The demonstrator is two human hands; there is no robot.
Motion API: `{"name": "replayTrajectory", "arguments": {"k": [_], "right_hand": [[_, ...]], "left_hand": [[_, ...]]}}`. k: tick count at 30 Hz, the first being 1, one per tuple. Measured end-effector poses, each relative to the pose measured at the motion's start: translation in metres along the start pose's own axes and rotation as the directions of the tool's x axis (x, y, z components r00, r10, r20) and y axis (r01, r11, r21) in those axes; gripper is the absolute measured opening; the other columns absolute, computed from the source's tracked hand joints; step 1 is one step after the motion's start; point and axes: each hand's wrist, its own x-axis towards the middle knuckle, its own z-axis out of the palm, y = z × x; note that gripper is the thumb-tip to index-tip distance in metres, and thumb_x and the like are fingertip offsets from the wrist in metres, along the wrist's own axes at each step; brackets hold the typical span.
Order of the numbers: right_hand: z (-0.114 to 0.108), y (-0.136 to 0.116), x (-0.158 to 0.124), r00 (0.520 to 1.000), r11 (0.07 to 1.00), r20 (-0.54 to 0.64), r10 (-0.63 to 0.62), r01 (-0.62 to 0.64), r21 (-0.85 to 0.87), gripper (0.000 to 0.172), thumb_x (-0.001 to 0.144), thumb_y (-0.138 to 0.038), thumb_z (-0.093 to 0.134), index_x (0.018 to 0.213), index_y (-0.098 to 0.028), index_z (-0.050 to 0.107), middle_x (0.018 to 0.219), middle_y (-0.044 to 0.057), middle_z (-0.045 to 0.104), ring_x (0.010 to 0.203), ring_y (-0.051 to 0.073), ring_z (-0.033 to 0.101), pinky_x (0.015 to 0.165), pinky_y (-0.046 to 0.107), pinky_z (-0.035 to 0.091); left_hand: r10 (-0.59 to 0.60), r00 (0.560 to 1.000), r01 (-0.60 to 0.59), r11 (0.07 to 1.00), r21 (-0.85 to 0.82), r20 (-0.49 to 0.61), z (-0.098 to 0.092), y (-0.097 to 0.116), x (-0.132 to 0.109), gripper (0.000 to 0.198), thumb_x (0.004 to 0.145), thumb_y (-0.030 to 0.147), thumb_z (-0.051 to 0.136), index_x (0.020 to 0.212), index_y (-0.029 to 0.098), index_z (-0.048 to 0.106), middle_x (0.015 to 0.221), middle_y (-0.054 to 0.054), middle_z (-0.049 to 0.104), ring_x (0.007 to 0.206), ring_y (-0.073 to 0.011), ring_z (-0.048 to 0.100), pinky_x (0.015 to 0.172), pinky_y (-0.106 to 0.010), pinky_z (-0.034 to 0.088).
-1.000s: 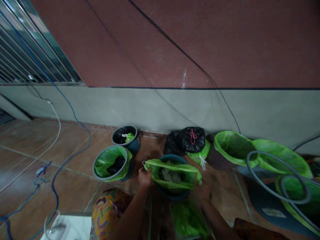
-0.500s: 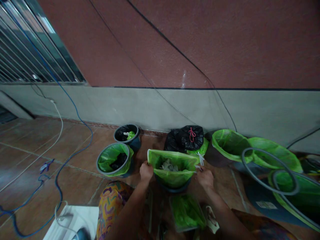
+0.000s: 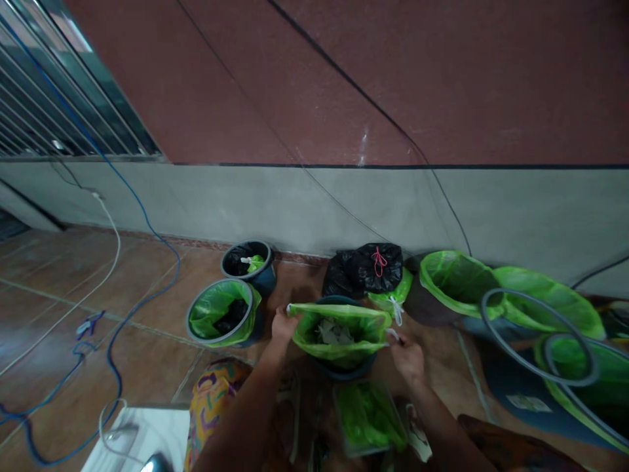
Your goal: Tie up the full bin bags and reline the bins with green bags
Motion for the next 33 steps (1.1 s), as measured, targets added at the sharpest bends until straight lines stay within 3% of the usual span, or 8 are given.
{"name": "replayTrajectory", "arguments": {"k": [3, 6, 9, 15, 18, 20, 29, 33], "right_hand": [[0.001, -0.011, 0.002, 1.0, 0.973, -0.011, -0.005, 0.007, 0.231, 0.044, 0.069, -0.056, 0.06, 0.078, -0.015, 0.073, 0.076, 0.012, 0.074, 0.075, 0.029, 0.068, 0.069, 0.037, 0.05], [0.0, -0.033, 0.0, 0.998, 0.911, -0.026, -0.049, 0.055, 0.409, 0.042, 0.067, -0.058, 0.065, 0.07, -0.016, 0.07, 0.069, 0.008, 0.071, 0.068, 0.022, 0.065, 0.067, 0.032, 0.049], [-0.004, -0.059, -0.006, 0.994, 0.894, 0.014, -0.109, 0.092, 0.438, 0.045, 0.067, -0.062, 0.066, 0.067, -0.016, 0.069, 0.065, 0.006, 0.069, 0.063, 0.018, 0.06, 0.063, 0.029, 0.046], [-0.002, -0.085, -0.013, 0.943, 0.915, 0.164, -0.289, 0.222, 0.338, 0.041, 0.074, -0.058, 0.06, 0.071, -0.018, 0.068, 0.067, 0.005, 0.069, 0.065, 0.018, 0.06, 0.063, 0.028, 0.045], [0.002, -0.092, -0.012, 0.923, 0.94, 0.229, -0.31, 0.261, 0.22, 0.037, 0.076, -0.054, 0.055, 0.067, -0.02, 0.065, 0.061, 0.003, 0.065, 0.058, 0.017, 0.056, 0.058, 0.028, 0.041], [0.001, -0.099, -0.011, 0.909, 0.939, 0.247, -0.337, 0.306, 0.156, 0.036, 0.079, -0.052, 0.051, 0.069, -0.021, 0.065, 0.062, 0.002, 0.065, 0.057, 0.016, 0.056, 0.058, 0.028, 0.039], [-0.009, -0.136, -0.023, 0.857, 0.879, 0.326, -0.4, 0.459, -0.126, 0.029, 0.09, -0.032, 0.044, 0.074, -0.02, 0.064, 0.068, 0.004, 0.067, 0.065, 0.016, 0.06, 0.061, 0.026, 0.037], [-0.013, -0.15, -0.032, 0.864, 0.838, 0.315, -0.392, 0.477, -0.266, 0.024, 0.091, -0.025, 0.047, 0.096, -0.017, 0.069, 0.083, 0.007, 0.072, 0.078, 0.018, 0.065, 0.067, 0.026, 0.038]], "left_hand": [[0.017, 1.0, -0.016, 0.994, 0.105, -0.006, -0.004, 0.013, 0.009, 0.021, 0.08, 0.025, 0.068, 0.097, 0.016, 0.076, 0.1, -0.014, 0.078, 0.097, -0.0296, 0.073, 0.08, -0.032, 0.052], [0.119, 0.993, -0.111, 0.974, 0.198, -0.026, -0.009, 0.027, 0.008, 0.022, 0.086, 0.028, 0.06, 0.092, 0.017, 0.078, 0.099, -0.014, 0.078, 0.096, -0.0279, 0.072, 0.081, -0.031, 0.051], [0.234, 0.972, -0.235, 0.968, 0.093, 0.024, -0.01, 0.037, 0.002, 0.021, 0.085, 0.026, 0.058, 0.082, 0.017, 0.077, 0.087, -0.01, 0.077, 0.086, -0.0221, 0.071, 0.078, -0.028, 0.05], [0.38, 0.902, -0.285, 0.88, -0.38, 0.204, -0.007, 0.053, -0.019, 0.022, 0.081, 0.033, 0.057, 0.069, 0.017, 0.067, 0.066, -0.001, 0.066, 0.064, -0.014, 0.059, 0.065, -0.024, 0.044], [0.514, 0.786, -0.411, 0.85, -0.331, 0.344, -0.011, 0.068, -0.03, 0.024, 0.078, 0.036, 0.059, 0.064, 0.017, 0.064, 0.062, 0.001, 0.062, 0.064, -0.0131, 0.055, 0.064, -0.024, 0.041], [0.547, 0.741, -0.476, 0.837, -0.271, 0.389, -0.016, 0.079, -0.036, 0.027, 0.08, 0.037, 0.056, 0.064, 0.017, 0.064, 0.062, 0.001, 0.061, 0.063, -0.0129, 0.053, 0.064, -0.024, 0.04], [0.603, 0.665, -0.555, 0.794, -0.248, 0.441, -0.02, 0.106, -0.054, 0.03, 0.085, 0.035, 0.049, 0.063, 0.017, 0.059, 0.061, 0.002, 0.058, 0.061, -0.0119, 0.05, 0.063, -0.024, 0.038], [0.631, 0.641, -0.618, 0.762, -0.195, 0.436, -0.024, 0.116, -0.06, 0.025, 0.085, 0.029, 0.049, 0.067, 0.017, 0.062, 0.064, 0.002, 0.059, 0.064, -0.012, 0.051, 0.064, -0.023, 0.038]]}}
